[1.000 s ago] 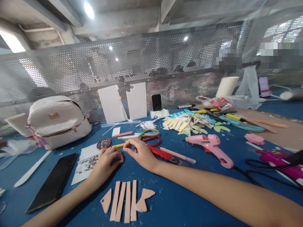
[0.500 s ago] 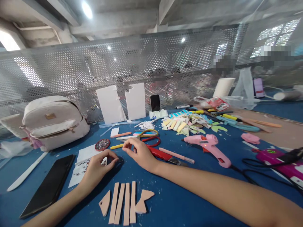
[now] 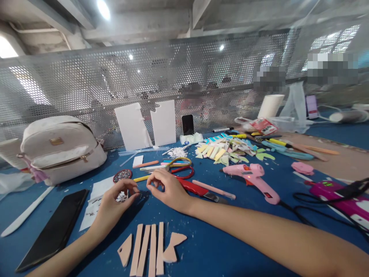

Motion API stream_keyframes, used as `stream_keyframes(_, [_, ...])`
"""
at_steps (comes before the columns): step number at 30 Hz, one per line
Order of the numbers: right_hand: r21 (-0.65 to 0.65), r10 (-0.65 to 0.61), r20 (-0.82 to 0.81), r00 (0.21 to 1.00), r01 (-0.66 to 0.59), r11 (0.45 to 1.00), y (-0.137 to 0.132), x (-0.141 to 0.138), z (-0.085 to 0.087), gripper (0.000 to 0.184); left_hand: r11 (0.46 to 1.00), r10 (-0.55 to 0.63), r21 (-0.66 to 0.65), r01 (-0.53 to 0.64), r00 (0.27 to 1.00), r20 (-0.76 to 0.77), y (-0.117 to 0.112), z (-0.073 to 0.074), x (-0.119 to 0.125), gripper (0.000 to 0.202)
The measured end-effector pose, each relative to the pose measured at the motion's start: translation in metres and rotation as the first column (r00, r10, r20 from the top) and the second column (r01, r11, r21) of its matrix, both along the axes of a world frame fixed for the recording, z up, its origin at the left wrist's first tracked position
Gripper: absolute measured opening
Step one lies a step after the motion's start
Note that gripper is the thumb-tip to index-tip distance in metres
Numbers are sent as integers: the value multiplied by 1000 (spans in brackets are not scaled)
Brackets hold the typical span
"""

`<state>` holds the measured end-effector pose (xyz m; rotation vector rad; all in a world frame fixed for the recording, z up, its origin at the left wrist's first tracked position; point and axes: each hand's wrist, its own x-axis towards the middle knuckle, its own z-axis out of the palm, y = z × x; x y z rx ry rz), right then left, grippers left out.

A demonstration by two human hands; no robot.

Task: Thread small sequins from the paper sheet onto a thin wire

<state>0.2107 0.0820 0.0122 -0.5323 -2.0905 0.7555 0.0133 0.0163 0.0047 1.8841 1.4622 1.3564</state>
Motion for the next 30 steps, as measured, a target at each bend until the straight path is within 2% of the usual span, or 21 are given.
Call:
stream_keyframes(12, [82, 42, 29, 999, -45, 996, -2, 1, 2, 9, 999, 24, 45, -24, 1000, -5, -1, 0, -1, 13])
stream_keyframes(30, [92, 28, 44, 999, -32, 995, -3, 1, 3, 10, 998, 17, 63, -17, 1000, -12, -2, 0, -1, 16])
